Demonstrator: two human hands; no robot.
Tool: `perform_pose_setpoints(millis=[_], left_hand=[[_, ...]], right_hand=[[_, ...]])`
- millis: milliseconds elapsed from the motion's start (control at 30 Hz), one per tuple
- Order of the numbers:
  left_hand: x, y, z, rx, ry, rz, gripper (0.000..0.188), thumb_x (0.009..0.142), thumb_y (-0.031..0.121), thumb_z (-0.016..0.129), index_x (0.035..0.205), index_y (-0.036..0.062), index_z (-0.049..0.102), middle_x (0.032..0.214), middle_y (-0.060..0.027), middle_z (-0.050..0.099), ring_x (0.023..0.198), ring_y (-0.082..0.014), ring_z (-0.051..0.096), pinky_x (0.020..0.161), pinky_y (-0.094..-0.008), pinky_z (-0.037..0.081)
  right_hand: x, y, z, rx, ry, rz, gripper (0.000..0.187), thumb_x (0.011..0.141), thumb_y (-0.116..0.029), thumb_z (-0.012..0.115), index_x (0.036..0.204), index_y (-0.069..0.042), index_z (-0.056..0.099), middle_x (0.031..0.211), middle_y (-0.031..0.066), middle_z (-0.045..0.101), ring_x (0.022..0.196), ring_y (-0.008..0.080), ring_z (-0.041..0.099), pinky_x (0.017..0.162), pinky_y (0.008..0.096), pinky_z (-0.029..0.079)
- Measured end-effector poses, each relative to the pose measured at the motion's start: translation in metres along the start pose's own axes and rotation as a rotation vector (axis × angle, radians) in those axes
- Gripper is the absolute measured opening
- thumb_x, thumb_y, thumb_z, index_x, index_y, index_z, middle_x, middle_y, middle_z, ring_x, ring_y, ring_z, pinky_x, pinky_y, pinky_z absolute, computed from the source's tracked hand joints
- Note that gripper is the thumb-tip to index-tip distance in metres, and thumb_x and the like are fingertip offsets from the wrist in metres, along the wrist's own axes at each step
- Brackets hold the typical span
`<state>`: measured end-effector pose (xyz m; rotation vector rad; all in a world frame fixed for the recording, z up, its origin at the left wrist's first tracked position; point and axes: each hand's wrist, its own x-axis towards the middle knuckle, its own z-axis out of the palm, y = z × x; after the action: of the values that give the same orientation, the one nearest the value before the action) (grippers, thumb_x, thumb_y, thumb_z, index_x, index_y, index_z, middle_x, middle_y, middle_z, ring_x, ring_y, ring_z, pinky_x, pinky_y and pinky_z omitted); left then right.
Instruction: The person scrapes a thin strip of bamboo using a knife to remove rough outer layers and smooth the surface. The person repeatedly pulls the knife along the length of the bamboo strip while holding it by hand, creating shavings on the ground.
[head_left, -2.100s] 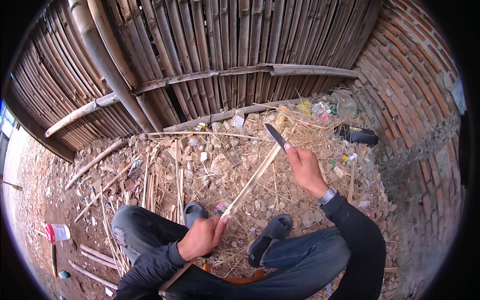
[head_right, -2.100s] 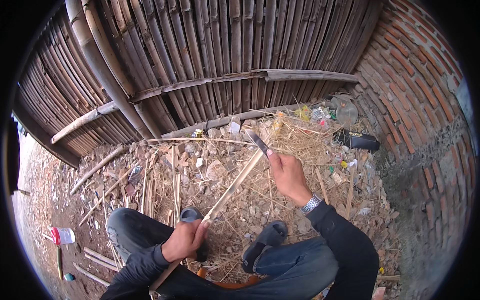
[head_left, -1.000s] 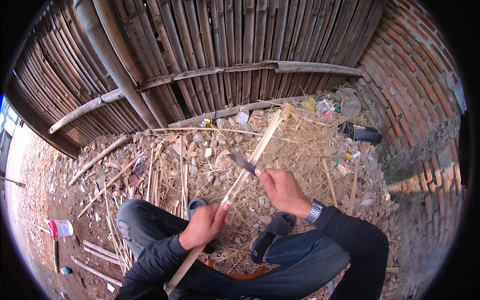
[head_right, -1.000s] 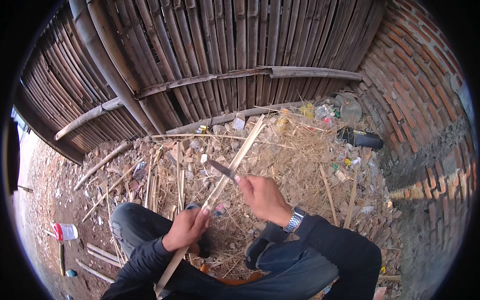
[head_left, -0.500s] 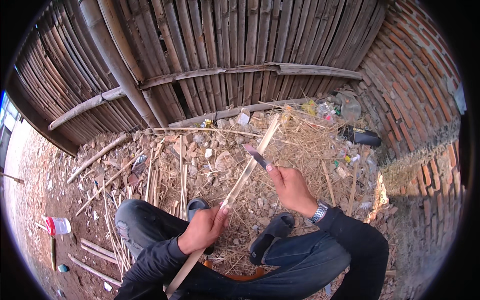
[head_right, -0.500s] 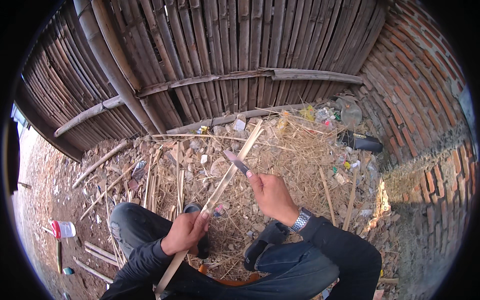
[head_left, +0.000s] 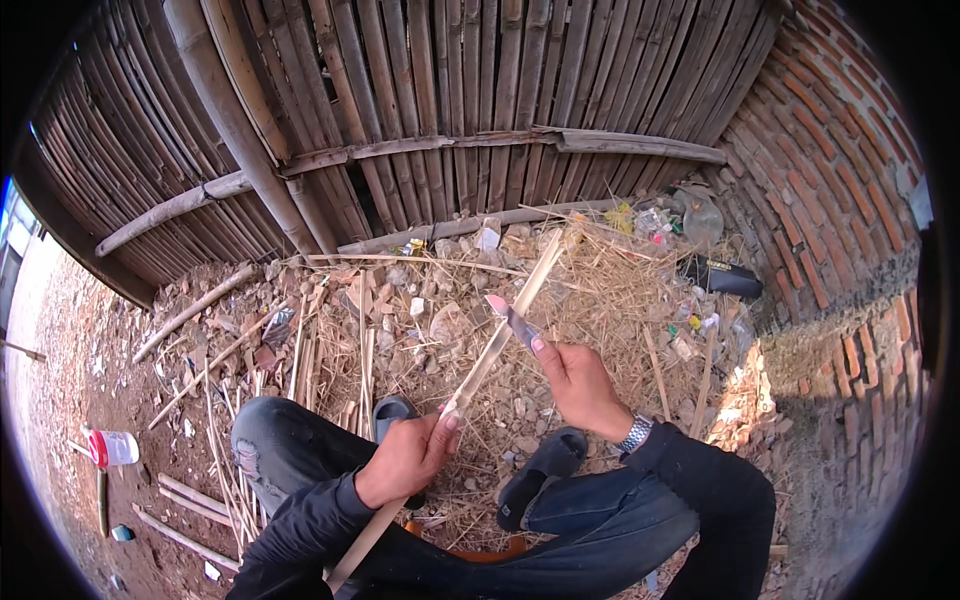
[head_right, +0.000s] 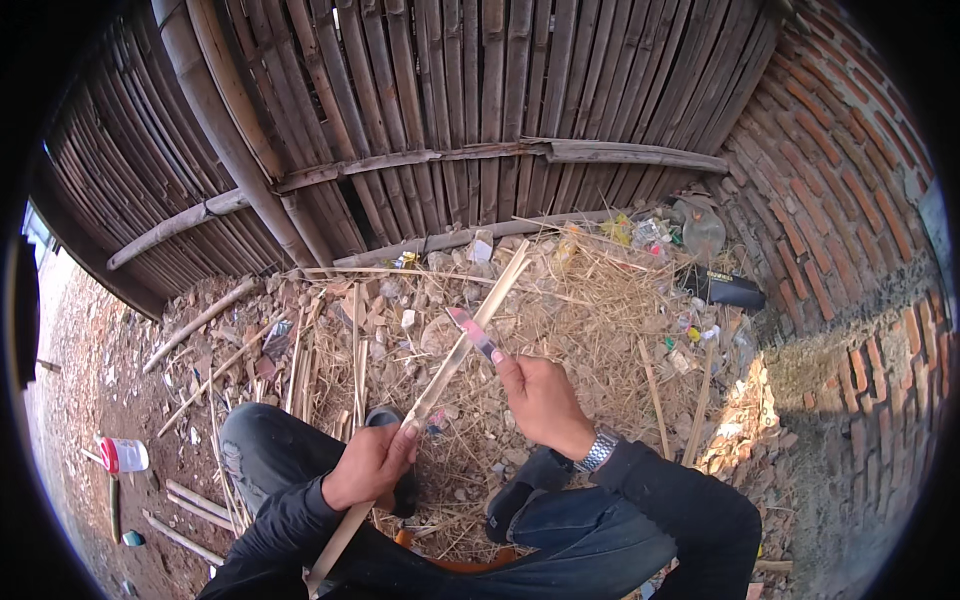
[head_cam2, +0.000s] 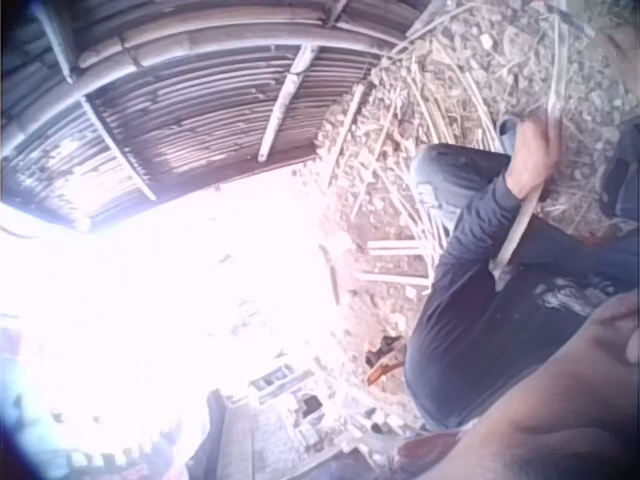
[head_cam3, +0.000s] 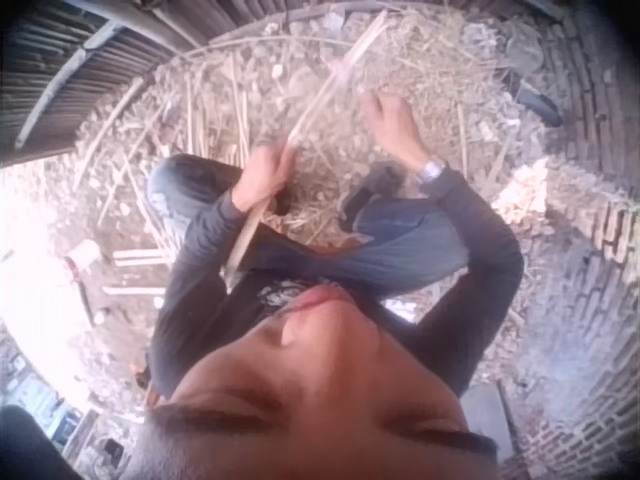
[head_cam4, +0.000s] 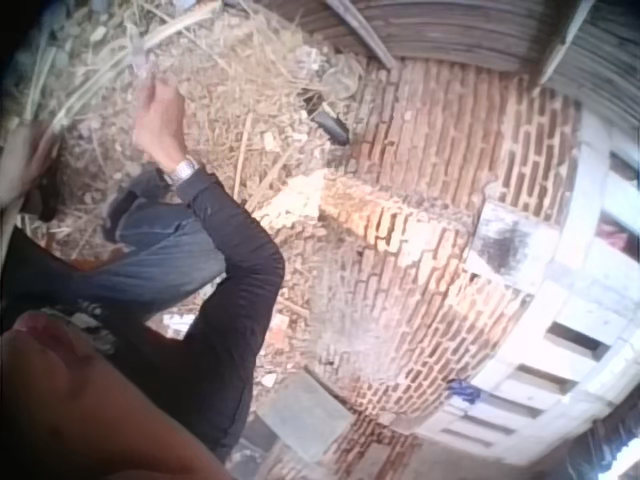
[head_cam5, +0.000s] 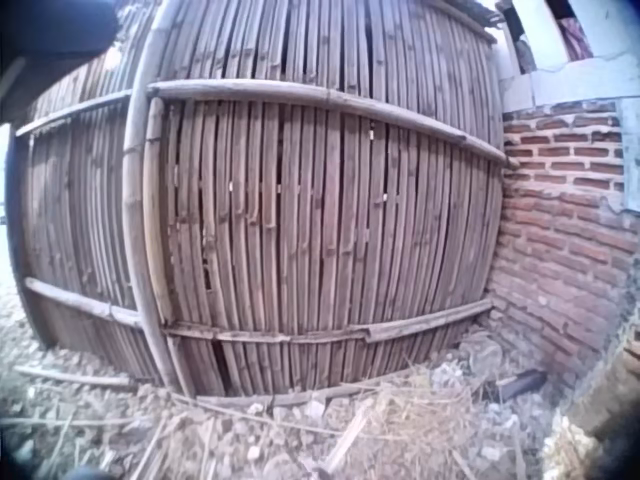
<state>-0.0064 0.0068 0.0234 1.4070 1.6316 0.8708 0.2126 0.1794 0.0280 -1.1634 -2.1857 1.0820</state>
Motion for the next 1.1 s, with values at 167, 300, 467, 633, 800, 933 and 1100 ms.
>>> perform_pose_setpoints(millis=[167,300,467,633,800,933,1100], left_hand=[[-0.004,-0.007,0.001,0.024,0.009,-0.004,0.049,0.114,0.037,0.045,0.08,0.0061,0.064,0.057,-0.0048,0.057,0.051,-0.0216,0.061,0.055,-0.036,0.048],[-0.001,-0.009,0.003,0.037,0.036,0.014,0.049,0.114,0.037,0.045,0.079,0.0061,0.063,0.056,-0.0041,0.057,0.051,-0.0207,0.06,0.054,-0.0355,0.048],[-0.001,-0.003,0.004,0.001,0.041,0.063,0.049,0.114,0.037,0.046,0.079,0.0053,0.063,0.056,-0.0049,0.057,0.051,-0.0218,0.06,0.054,-0.0365,0.049],[-0.004,-0.005,0.004,0.049,0.039,0.055,0.048,0.114,0.033,0.047,0.08,0.0031,0.063,0.058,-0.0102,0.059,0.052,-0.0285,0.062,0.055,-0.0395,0.049],[0.001,-0.004,0.005,0.032,0.037,0.011,0.046,0.113,0.031,0.049,0.08,0.0026,0.063,0.058,-0.0126,0.059,0.053,-0.0311,0.062,0.055,-0.0409,0.049],[0.004,0.0,0.003,0.017,0.049,-0.004,0.047,0.113,0.032,0.049,0.079,0.0027,0.063,0.058,-0.0124,0.059,0.052,-0.0306,0.062,0.056,-0.0406,0.049],[0.005,-0.009,0.002,0.025,0.054,-0.013,0.049,0.114,0.035,0.046,0.077,0.0058,0.062,0.057,-0.0038,0.056,0.052,-0.0199,0.059,0.056,-0.036,0.048]], right_hand=[[0.008,0.001,-0.011,0.017,-0.051,0.073,0.06,0.111,-0.043,0.05,0.071,0.001,0.059,0.052,0.0122,0.048,0.047,0.0242,0.048,0.051,0.0435,0.039],[-0.012,-0.012,0.012,0.009,-0.173,-0.055,0.06,0.112,-0.043,0.05,0.07,0.0,0.059,0.05,0.0082,0.048,0.046,0.0195,0.047,0.048,0.0412,0.036],[0.014,-0.011,-0.011,0.025,0.004,0.013,0.058,0.112,-0.042,0.052,0.069,-0.002,0.054,0.052,0.0048,0.041,0.048,0.0155,0.041,0.048,0.0391,0.035],[-0.006,-0.011,0.007,-0.03,-0.042,-0.08,0.056,0.111,-0.039,0.053,0.073,0.001,0.059,0.052,0.0127,0.049,0.045,0.0225,0.049,0.048,0.0424,0.038],[-0.006,-0.019,0.0,0.006,-0.052,-0.023,0.056,0.111,-0.04,0.052,0.073,0.001,0.059,0.053,0.0147,0.05,0.046,0.0251,0.048,0.05,0.0429,0.038],[-0.002,-0.016,0.0,0.065,-0.074,-0.013,0.057,0.112,-0.041,0.051,0.073,0.0,0.059,0.054,0.0125,0.048,0.048,0.022,0.046,0.051,0.0414,0.038],[-0.007,-0.024,0.011,0.098,-0.116,-0.009,0.058,0.113,-0.04,0.049,0.072,0.0,0.056,0.054,0.0044,0.043,0.052,0.0116,0.042,0.051,0.0381,0.037]])
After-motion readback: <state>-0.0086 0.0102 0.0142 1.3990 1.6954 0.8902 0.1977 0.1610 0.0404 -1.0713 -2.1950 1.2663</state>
